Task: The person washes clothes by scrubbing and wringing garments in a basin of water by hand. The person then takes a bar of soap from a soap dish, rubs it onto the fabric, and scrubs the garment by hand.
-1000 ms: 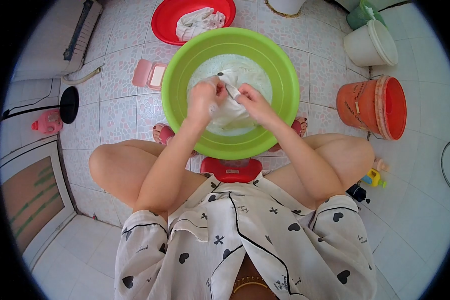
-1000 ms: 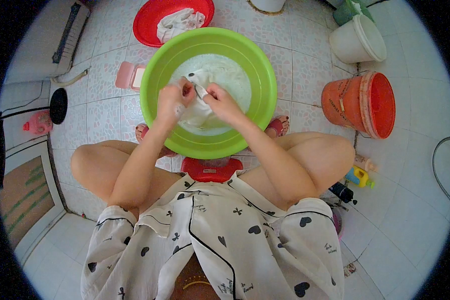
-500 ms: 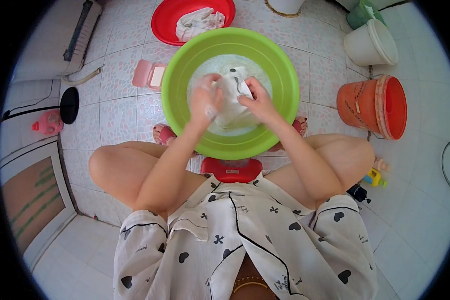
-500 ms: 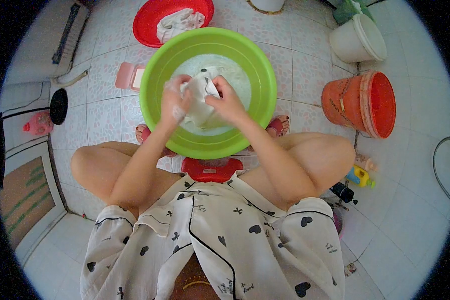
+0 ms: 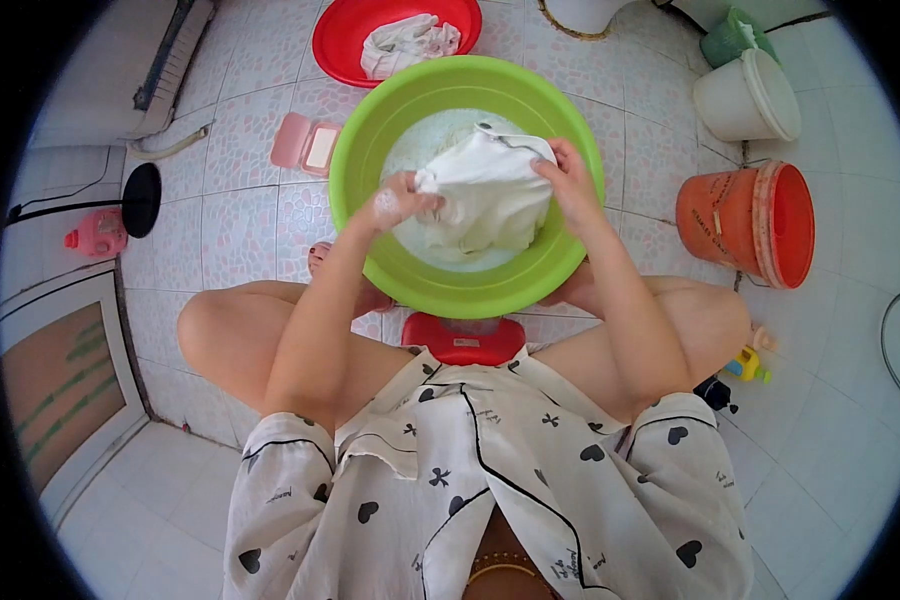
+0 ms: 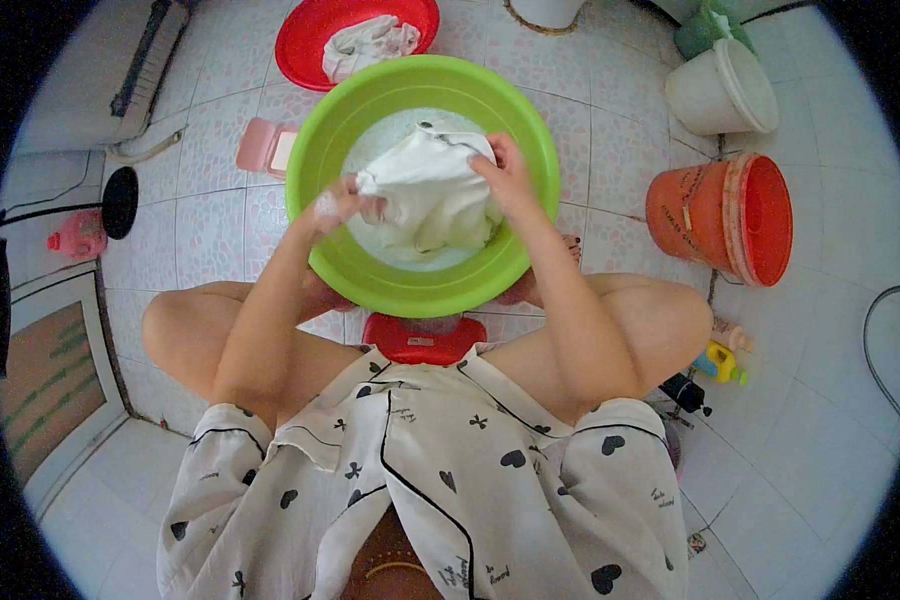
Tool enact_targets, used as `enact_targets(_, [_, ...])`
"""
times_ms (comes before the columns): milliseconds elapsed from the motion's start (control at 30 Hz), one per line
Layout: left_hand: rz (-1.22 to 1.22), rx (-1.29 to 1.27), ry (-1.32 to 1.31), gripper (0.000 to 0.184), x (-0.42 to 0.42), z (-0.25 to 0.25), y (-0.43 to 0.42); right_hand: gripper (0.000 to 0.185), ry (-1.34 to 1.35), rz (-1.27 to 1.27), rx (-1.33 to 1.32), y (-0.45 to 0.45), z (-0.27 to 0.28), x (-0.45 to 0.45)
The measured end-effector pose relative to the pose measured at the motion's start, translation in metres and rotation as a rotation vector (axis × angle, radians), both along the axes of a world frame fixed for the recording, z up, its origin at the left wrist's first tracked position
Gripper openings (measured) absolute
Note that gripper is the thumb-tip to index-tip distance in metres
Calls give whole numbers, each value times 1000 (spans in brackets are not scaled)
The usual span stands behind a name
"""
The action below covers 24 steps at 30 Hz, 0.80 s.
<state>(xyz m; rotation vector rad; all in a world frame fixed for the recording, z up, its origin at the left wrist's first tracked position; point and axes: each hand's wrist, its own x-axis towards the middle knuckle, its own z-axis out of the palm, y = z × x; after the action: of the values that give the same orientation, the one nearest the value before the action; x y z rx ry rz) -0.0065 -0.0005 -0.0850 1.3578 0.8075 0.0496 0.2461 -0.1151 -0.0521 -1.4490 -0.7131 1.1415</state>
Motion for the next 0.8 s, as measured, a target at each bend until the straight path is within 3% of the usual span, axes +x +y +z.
enact_targets(100, [124,-14,-114,23,2,13,10,28,-164,16,-24,1,-4,4])
enact_targets(200, [193,-55,-211,21,4,33,11,30,-774,-117,38,-2,0,-5])
enact_targets(300, [307,-214,-233,19,9,46,5,40,-941,-80,-7,-9,16,-19])
enact_targets(400, [504,-411,-280,19,16,68,-6,56,-481,395,-298,-20,31,-52])
enact_targets(500, [620,-561,-378,21,21,88,-12,70,-786,480,-299,-42,-24,-77])
enact_targets(600, [603,-696,-530,26,23,105,-17,75,-831,414,-229,-49,-54,-81])
enact_targets(700, [640,-712,-644,28,21,108,-14,60,-428,282,-197,-40,-86,-71])
enact_targets(800, [669,-616,-711,30,11,110,-2,46,0,-23,-486,-30,-46,-59])
